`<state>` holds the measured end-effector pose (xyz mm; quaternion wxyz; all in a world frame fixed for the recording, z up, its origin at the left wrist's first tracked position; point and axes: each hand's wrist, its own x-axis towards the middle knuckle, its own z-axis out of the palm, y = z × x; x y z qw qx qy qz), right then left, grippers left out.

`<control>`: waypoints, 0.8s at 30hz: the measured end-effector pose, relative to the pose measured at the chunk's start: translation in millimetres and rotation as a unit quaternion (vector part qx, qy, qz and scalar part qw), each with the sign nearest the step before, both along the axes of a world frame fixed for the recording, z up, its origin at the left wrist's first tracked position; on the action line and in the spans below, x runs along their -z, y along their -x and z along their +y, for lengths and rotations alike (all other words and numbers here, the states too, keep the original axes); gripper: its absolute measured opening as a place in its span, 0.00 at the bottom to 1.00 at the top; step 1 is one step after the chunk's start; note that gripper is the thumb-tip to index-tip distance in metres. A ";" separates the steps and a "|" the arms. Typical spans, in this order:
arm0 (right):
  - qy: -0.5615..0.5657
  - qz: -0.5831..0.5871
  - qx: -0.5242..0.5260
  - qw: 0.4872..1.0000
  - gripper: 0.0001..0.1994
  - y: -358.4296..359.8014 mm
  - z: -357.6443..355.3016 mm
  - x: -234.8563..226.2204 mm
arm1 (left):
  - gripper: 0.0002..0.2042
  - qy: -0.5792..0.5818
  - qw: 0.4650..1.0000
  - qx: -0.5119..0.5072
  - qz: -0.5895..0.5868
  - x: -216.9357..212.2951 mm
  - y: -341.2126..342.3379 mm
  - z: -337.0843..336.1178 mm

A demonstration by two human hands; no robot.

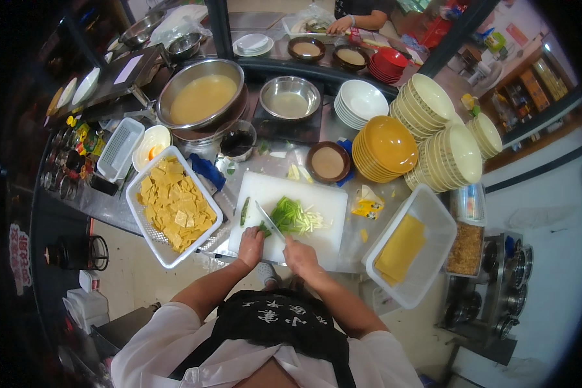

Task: The person retrieves sliced meat from a refrigerated display and places it in a bowl. They then scoop a red sauce into a small bowl and set it aside. The person transfers yellow sheets into a basket, chops green onions and a white root vegetable on a cutting board, and places the chopped items into a bowl.

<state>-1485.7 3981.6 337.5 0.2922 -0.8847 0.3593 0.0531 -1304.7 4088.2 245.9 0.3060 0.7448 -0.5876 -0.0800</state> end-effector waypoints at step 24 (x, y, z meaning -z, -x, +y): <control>0.002 0.002 0.029 1.000 0.12 12.9 2.3 -11.5 | 0.14 0.056 0.997 -0.003 0.043 -5.9 6.8 -10.0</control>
